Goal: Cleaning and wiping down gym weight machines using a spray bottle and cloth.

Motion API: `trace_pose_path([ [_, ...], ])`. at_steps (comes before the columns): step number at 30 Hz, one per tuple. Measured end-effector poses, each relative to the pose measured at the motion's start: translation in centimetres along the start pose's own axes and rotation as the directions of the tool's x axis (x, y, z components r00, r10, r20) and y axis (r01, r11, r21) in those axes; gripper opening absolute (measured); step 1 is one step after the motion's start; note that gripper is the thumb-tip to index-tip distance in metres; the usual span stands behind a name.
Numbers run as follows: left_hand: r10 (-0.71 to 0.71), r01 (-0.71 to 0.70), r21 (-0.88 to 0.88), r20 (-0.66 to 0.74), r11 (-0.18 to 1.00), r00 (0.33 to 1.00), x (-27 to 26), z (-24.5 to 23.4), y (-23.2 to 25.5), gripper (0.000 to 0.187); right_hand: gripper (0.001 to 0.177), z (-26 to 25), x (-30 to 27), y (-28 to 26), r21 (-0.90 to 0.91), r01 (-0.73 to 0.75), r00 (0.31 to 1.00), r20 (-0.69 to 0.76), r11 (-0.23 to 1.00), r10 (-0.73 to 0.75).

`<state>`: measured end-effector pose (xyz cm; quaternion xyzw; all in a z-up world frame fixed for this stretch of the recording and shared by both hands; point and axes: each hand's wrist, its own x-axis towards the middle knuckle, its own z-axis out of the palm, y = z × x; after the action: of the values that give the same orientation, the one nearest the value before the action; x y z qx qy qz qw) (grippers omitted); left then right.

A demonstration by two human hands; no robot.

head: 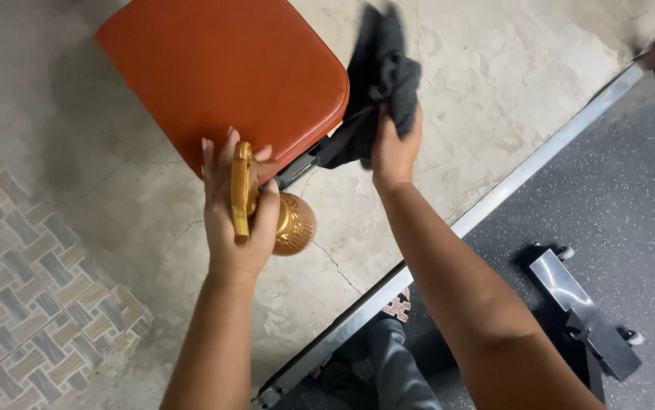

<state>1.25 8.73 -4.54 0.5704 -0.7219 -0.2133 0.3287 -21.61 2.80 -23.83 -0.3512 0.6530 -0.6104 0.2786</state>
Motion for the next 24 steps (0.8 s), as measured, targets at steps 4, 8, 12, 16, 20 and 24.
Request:
trace_pose_path([
  [4,-0.054,0.053,0.030,0.057,0.998,0.997,0.6,0.7,-1.9,0.056,0.053,1.8,-4.4,-7.6,0.609,-0.551,0.829,0.319,0.570,0.459],
  [8,-0.041,0.022,0.240,0.075,0.970,0.996,0.5,1.7,-1.9,0.065,0.065,6.5,-9.5,-12.5,0.706,-0.659,0.714,0.478,0.261,0.512],
  [12,-0.033,0.016,0.217,0.073,0.976,0.997,0.3,1.7,-1.2,0.067,0.072,7.8,-7.9,-10.3,0.727,-0.686,0.494,0.489,-0.024,0.719],
  [16,-0.075,0.057,0.233,0.071,0.971,0.995,-0.2,2.1,-1.3,0.066,0.067,7.8,-7.1,-4.9,0.661,-0.743,0.421,0.586,-0.108,0.692],
  [20,-0.053,0.043,0.238,0.039,0.970,0.998,-0.1,2.5,-1.5,0.062,0.064,8.0,-8.4,-4.9,0.663,-0.740,0.459,0.618,-0.111,0.638],
  [24,-0.034,0.024,0.262,0.032,0.965,0.999,0.2,2.6,-1.2,0.059,0.056,8.3,-9.7,-8.4,0.660,-0.693,0.588,0.284,0.290,0.757],
])
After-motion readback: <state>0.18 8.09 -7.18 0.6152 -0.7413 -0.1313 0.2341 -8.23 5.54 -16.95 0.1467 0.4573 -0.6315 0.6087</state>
